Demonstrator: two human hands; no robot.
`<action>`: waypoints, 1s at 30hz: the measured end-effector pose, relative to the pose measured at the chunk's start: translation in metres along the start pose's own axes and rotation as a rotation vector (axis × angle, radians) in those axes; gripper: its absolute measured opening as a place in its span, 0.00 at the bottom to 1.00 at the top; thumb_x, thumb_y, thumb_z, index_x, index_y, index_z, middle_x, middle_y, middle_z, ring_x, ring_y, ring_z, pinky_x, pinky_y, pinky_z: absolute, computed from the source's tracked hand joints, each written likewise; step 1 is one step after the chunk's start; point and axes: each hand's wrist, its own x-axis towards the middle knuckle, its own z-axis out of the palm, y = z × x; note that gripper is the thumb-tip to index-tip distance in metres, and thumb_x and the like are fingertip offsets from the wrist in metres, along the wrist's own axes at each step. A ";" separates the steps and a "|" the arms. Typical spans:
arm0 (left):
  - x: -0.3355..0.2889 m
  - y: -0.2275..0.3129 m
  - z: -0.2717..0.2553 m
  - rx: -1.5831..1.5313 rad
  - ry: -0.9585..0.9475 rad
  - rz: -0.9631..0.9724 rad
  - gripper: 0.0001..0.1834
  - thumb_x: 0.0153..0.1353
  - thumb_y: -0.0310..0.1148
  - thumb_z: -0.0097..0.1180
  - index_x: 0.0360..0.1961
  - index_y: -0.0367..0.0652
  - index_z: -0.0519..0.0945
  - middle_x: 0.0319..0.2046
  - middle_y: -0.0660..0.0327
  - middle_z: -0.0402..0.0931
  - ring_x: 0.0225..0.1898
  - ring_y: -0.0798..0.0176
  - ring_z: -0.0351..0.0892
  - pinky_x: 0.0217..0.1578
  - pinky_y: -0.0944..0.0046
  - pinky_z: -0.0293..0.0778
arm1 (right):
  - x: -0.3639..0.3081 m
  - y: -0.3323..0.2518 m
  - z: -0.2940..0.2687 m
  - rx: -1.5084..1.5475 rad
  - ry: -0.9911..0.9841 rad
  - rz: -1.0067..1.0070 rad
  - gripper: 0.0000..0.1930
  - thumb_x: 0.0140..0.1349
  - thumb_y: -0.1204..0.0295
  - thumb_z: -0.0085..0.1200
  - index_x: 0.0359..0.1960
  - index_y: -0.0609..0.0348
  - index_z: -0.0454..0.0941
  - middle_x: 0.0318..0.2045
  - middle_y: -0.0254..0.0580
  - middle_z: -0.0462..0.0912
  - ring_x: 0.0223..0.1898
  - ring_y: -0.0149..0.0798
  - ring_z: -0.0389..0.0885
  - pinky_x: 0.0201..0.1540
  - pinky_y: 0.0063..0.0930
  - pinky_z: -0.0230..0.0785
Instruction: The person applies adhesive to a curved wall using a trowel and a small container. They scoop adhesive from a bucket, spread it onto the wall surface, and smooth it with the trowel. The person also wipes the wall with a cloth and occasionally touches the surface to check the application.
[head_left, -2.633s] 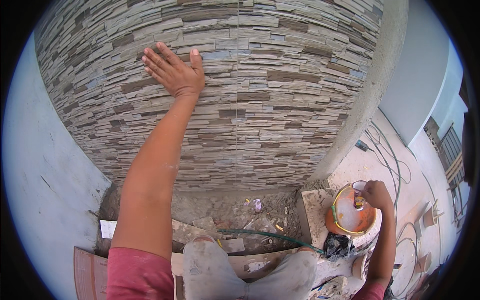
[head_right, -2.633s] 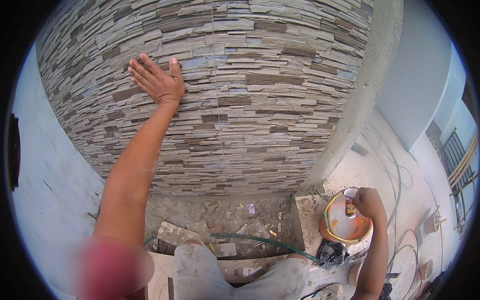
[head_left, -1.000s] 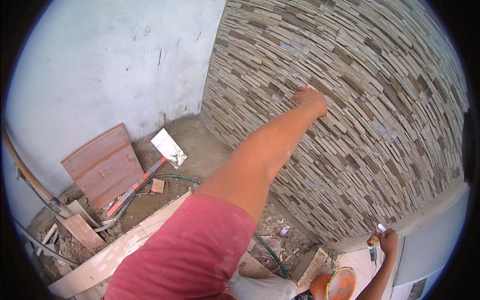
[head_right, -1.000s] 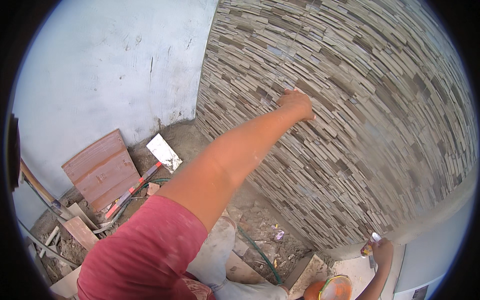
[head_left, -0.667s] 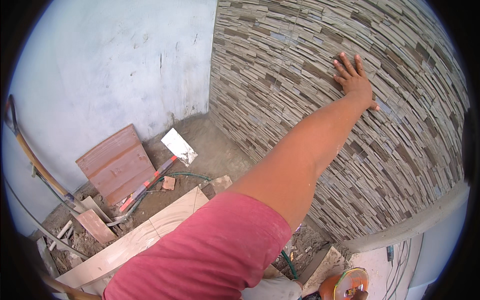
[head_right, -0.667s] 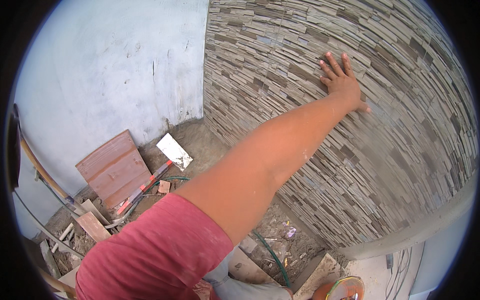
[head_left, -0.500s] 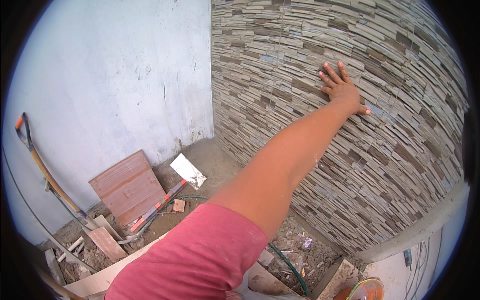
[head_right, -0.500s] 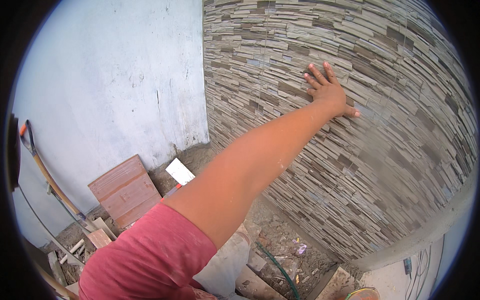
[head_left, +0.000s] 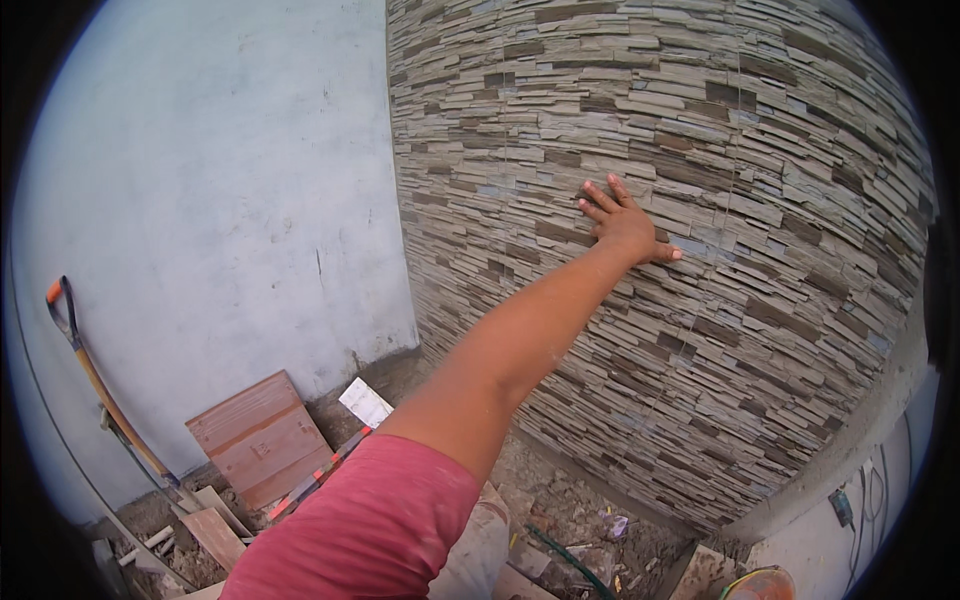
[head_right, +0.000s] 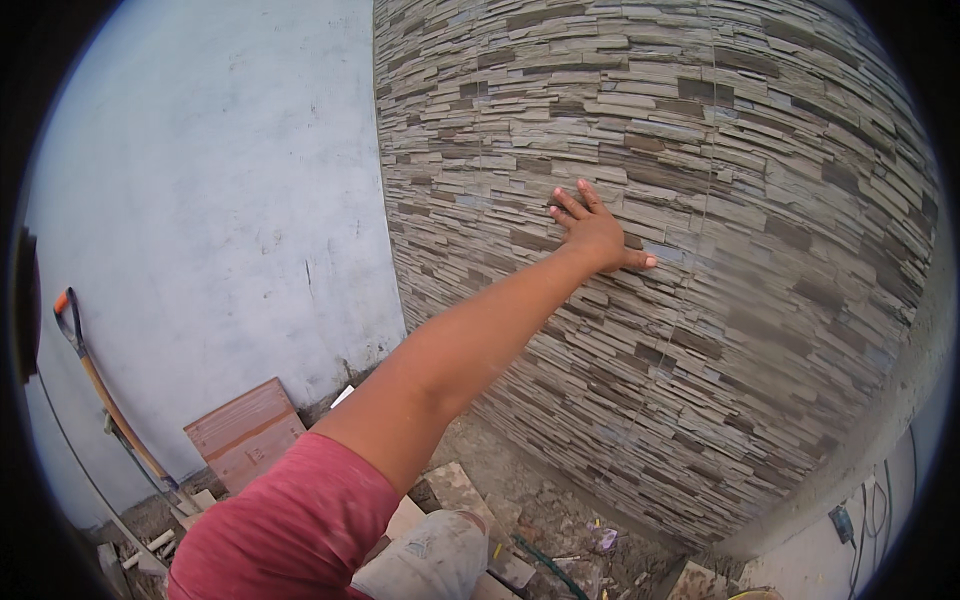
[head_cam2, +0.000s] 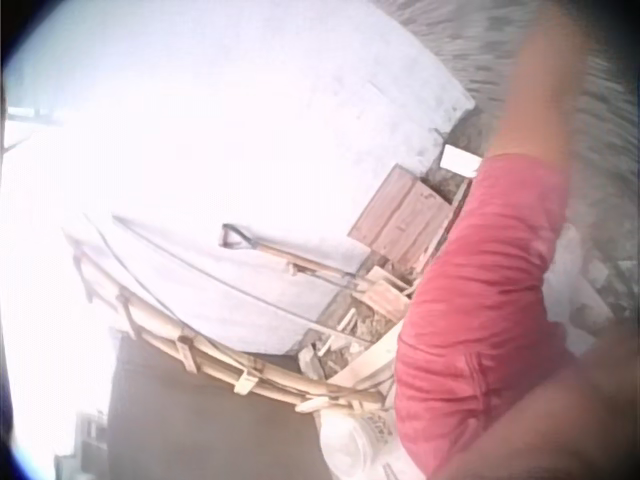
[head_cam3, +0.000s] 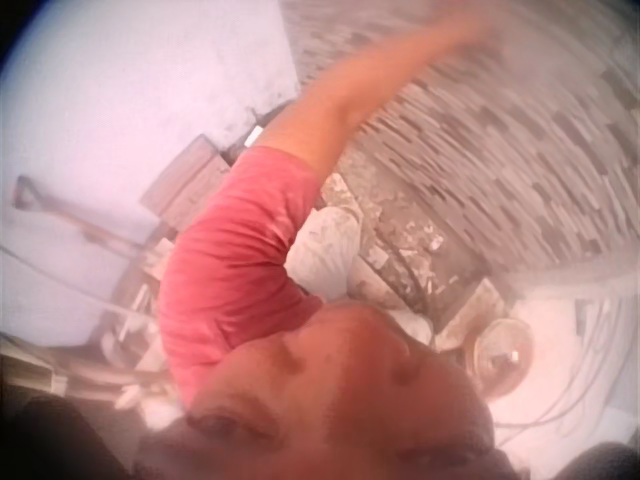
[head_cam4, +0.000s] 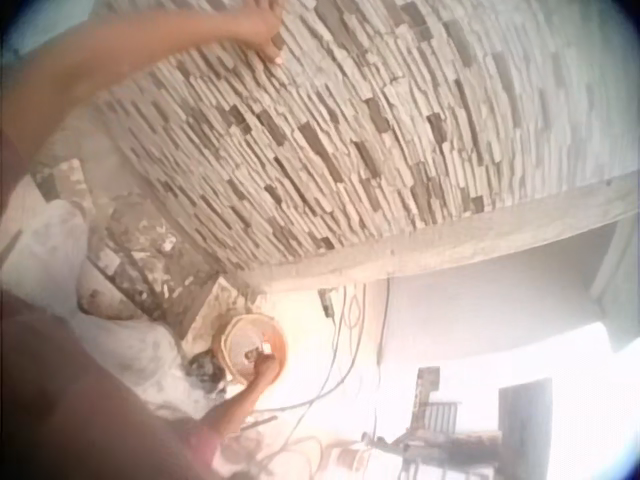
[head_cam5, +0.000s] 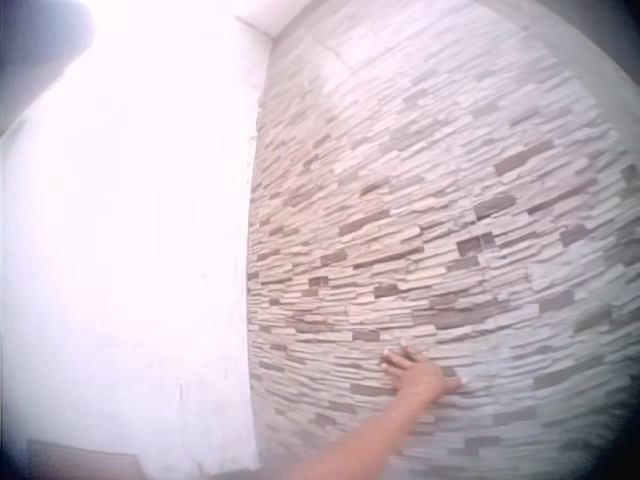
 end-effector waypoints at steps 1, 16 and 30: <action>0.001 -0.002 0.003 0.015 -0.005 -0.001 0.83 0.41 0.69 0.68 0.66 0.24 0.20 0.66 0.20 0.16 0.67 0.15 0.20 0.65 0.29 0.46 | -0.002 -0.025 -0.027 -0.021 0.004 -0.051 0.26 0.55 0.52 0.59 0.22 0.70 0.81 0.17 0.50 0.79 0.21 0.52 0.79 0.28 0.45 0.71; 0.009 -0.013 0.023 -0.046 0.106 -0.052 0.86 0.35 0.76 0.65 0.67 0.25 0.20 0.66 0.18 0.20 0.68 0.15 0.24 0.67 0.31 0.38 | 0.062 -0.399 -0.450 -0.034 0.555 -0.608 0.12 0.53 0.67 0.59 0.30 0.66 0.80 0.26 0.56 0.82 0.28 0.55 0.80 0.34 0.42 0.71; 0.015 -0.006 0.032 0.107 0.198 0.208 0.71 0.47 0.77 0.54 0.66 0.15 0.48 0.66 0.17 0.24 0.62 0.05 0.20 0.53 0.10 0.36 | 0.020 -0.380 -0.275 -0.564 -0.218 -0.485 0.17 0.50 0.62 0.64 0.37 0.62 0.84 0.34 0.53 0.85 0.40 0.52 0.84 0.45 0.43 0.77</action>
